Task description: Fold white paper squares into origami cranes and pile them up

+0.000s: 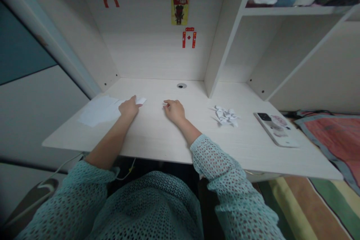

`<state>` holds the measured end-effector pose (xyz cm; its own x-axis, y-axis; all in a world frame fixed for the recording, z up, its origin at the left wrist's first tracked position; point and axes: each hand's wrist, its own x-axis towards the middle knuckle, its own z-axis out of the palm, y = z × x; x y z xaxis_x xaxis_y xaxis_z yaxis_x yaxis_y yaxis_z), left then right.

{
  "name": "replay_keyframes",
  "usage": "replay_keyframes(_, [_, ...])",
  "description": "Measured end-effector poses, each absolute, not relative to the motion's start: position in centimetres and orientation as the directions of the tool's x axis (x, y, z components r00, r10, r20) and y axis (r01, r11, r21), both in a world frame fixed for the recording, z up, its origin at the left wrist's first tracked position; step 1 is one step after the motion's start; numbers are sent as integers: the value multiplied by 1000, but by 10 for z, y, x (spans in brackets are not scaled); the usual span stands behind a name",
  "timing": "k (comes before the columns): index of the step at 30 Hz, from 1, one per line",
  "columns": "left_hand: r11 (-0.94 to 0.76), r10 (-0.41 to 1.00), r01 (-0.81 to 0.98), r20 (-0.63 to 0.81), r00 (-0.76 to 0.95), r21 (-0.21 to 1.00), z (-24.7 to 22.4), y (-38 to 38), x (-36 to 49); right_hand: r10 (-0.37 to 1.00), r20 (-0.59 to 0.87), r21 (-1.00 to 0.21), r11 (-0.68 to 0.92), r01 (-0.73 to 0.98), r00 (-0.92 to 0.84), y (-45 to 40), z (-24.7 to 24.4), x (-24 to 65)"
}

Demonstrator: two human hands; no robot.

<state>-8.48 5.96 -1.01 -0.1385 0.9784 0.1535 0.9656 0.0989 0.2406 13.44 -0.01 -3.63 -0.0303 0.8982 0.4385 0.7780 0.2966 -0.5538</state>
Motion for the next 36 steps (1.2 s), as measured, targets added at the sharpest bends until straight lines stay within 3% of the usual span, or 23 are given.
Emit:
replay_keyframes(9, [122,974,982,171,-146,145,-2,56,-84,913,406,-538,266,800,-31,1,-37,134])
replay_keyframes(16, [118,960,980,232,-154,163,3,55,-87,906,422,-558,281,781,-24,1,-38,134])
replay_keyframes(19, [-132,890,976,454,41,170,6,50,-84,893,450,-611,291,736,21,3,-38,134])
replay_keyframes(22, [-499,698,853,654,291,152,7,40,-69,896,415,-786,267,558,155,9,-36,135])
replay_keyframes(26, [-761,517,643,683,516,91,-3,25,-42,961,197,-975,172,142,193,16,-34,140])
replay_keyframes(30, [-833,476,546,626,618,95,-13,18,-27,979,126,-991,131,-18,160,16,-35,147])
replay_keyframes(33, [-842,478,529,602,639,107,-15,16,-25,980,113,-993,118,-17,165,13,-34,152])
replay_keyframes(36, [-784,559,590,629,540,191,-16,17,-24,966,129,-992,123,41,223,11,-31,156])
